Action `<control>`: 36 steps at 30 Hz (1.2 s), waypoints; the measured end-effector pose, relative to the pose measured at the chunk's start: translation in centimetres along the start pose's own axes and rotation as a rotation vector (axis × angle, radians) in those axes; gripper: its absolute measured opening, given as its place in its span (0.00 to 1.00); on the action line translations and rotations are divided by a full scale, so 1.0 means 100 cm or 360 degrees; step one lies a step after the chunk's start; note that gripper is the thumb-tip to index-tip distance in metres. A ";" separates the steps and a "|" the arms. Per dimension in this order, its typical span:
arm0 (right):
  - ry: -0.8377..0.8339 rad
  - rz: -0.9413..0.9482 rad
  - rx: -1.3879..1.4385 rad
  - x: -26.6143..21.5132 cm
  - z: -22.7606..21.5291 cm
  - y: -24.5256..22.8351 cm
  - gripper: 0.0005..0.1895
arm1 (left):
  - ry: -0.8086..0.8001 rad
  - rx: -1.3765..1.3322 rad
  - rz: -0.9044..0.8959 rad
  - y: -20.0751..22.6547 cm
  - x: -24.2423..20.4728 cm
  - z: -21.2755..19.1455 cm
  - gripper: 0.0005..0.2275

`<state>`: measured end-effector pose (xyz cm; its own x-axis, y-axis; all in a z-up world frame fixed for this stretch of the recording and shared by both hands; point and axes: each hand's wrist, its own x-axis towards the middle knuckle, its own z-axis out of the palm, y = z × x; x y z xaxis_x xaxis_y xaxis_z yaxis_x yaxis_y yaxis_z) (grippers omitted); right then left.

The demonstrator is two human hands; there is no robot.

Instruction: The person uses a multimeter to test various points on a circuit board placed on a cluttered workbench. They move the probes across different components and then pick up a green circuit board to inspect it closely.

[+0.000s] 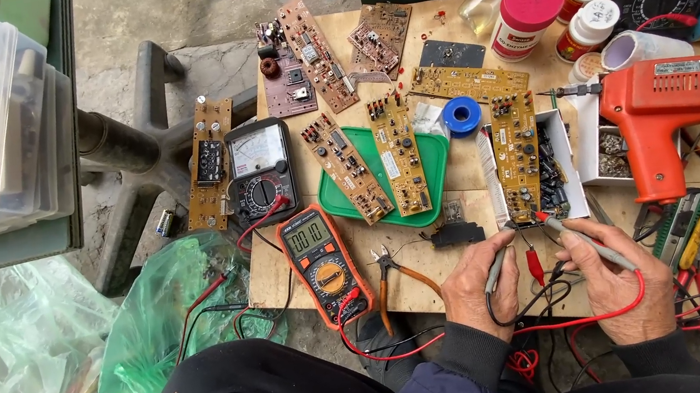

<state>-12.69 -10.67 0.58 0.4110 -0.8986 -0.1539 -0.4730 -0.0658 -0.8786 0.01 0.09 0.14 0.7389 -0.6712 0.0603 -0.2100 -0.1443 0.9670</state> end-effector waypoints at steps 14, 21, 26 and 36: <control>-0.0021 0.0029 -0.0034 0.000 -0.002 0.000 0.15 | -0.0006 0.0012 -0.0004 -0.001 0.000 0.000 0.13; -0.0034 0.0055 -0.0033 -0.002 0.000 -0.002 0.14 | -0.0014 0.0002 -0.0005 0.000 0.000 -0.001 0.13; -0.0023 0.0042 -0.0021 0.000 -0.001 0.001 0.15 | -0.0008 0.0010 -0.0010 0.000 0.000 0.000 0.13; 0.0020 0.0017 0.0019 -0.002 0.001 0.006 0.15 | -0.0023 -0.0006 -0.0015 0.000 0.000 -0.001 0.13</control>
<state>-12.97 -10.52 0.08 0.3962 -0.9045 -0.1577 -0.4680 -0.0511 -0.8823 0.05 0.12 0.15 0.7315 -0.6801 0.0478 -0.2008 -0.1479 0.9684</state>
